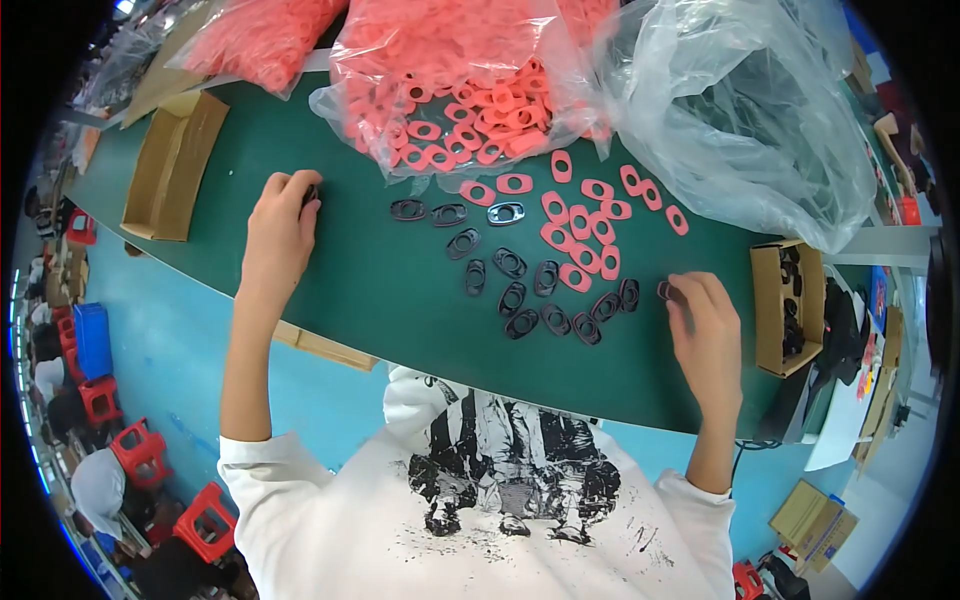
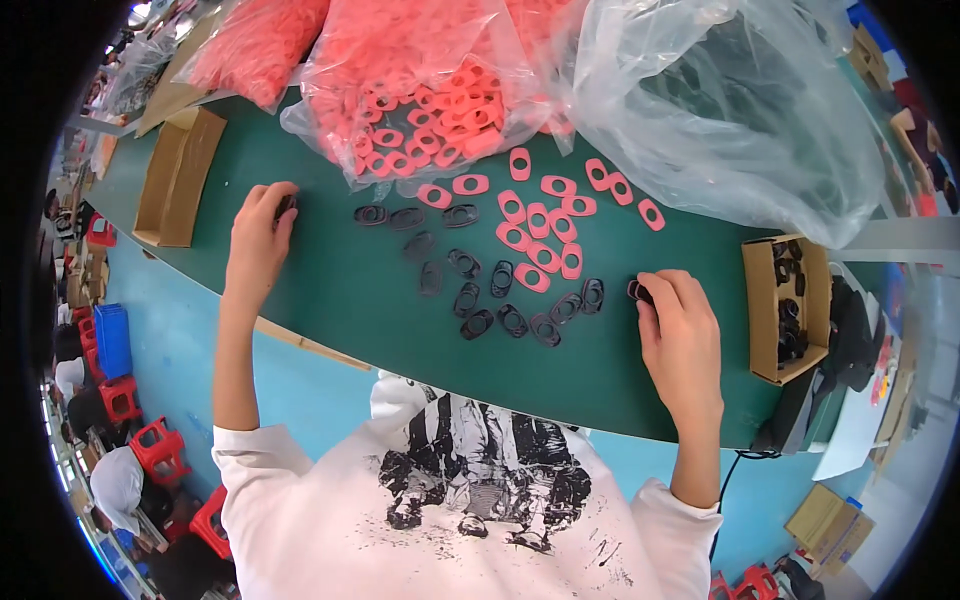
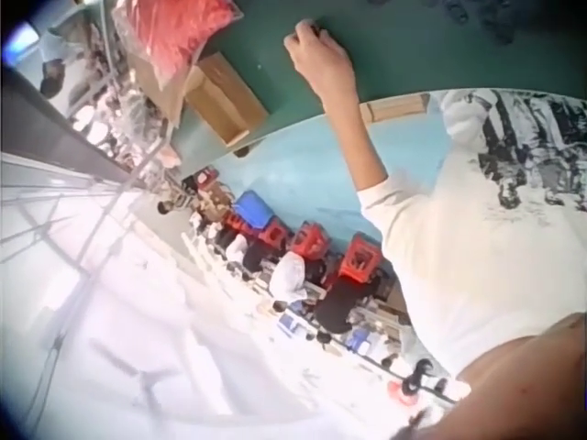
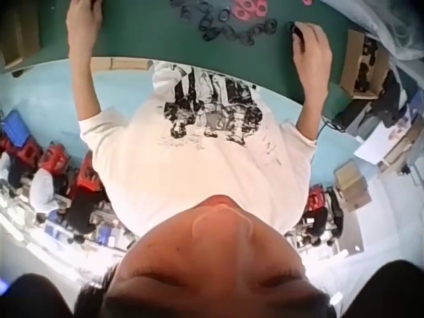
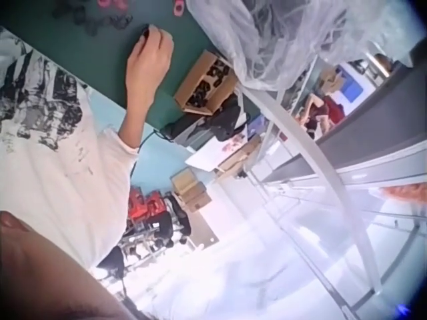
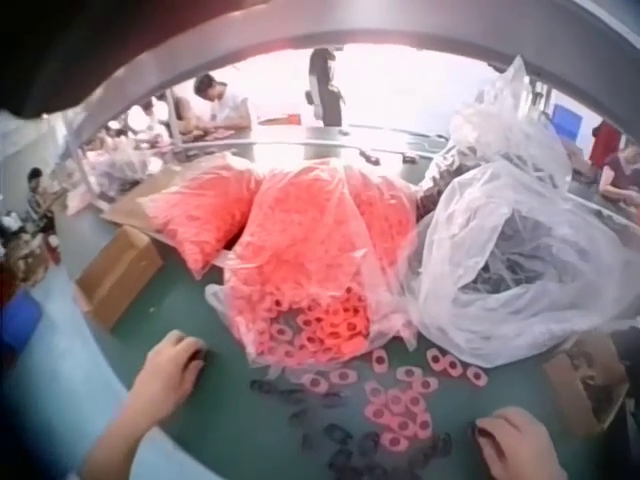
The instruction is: The person spreads pink pads across the table, takes black plastic pieces from a box, and assembles them by fitting the pink pads onto the black pieces by hand.
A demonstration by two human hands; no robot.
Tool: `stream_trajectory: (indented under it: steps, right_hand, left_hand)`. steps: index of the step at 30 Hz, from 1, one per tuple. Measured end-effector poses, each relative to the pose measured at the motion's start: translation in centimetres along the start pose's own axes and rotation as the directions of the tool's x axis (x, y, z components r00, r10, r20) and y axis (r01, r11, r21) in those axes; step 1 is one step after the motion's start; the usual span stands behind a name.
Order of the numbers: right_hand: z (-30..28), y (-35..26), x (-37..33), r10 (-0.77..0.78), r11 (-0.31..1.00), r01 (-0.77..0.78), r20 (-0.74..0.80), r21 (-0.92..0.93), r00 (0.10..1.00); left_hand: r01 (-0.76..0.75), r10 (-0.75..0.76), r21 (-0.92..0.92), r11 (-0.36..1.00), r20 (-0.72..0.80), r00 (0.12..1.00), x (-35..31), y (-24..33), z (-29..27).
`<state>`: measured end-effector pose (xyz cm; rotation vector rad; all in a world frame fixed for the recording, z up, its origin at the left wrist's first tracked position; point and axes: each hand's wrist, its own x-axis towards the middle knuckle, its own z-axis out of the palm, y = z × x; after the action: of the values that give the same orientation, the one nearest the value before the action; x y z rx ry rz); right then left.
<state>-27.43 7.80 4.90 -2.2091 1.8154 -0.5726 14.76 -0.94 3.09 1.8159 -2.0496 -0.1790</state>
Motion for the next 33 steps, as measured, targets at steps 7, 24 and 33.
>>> stream_trajectory:
  steps: [7,24,33]
  right_hand:
    - [-0.2,0.8,0.4,-0.107,0.994,0.106,0.034,0.024,0.994]
    - [2.0,-3.3,0.7,0.085,0.939,-0.052,-0.084,0.339,0.993]
    - [3.9,-4.2,0.7,0.160,0.976,-0.149,-0.061,0.159,0.985]
  left_hand:
    - [-0.160,0.156,0.107,0.981,0.049,0.987,-1.2,-0.2,-0.7]
    - [-0.588,0.568,0.004,0.809,0.253,0.783,0.6,6.9,1.0]
    - [-0.502,0.505,-0.060,0.863,0.152,0.850,0.3,6.3,1.6]
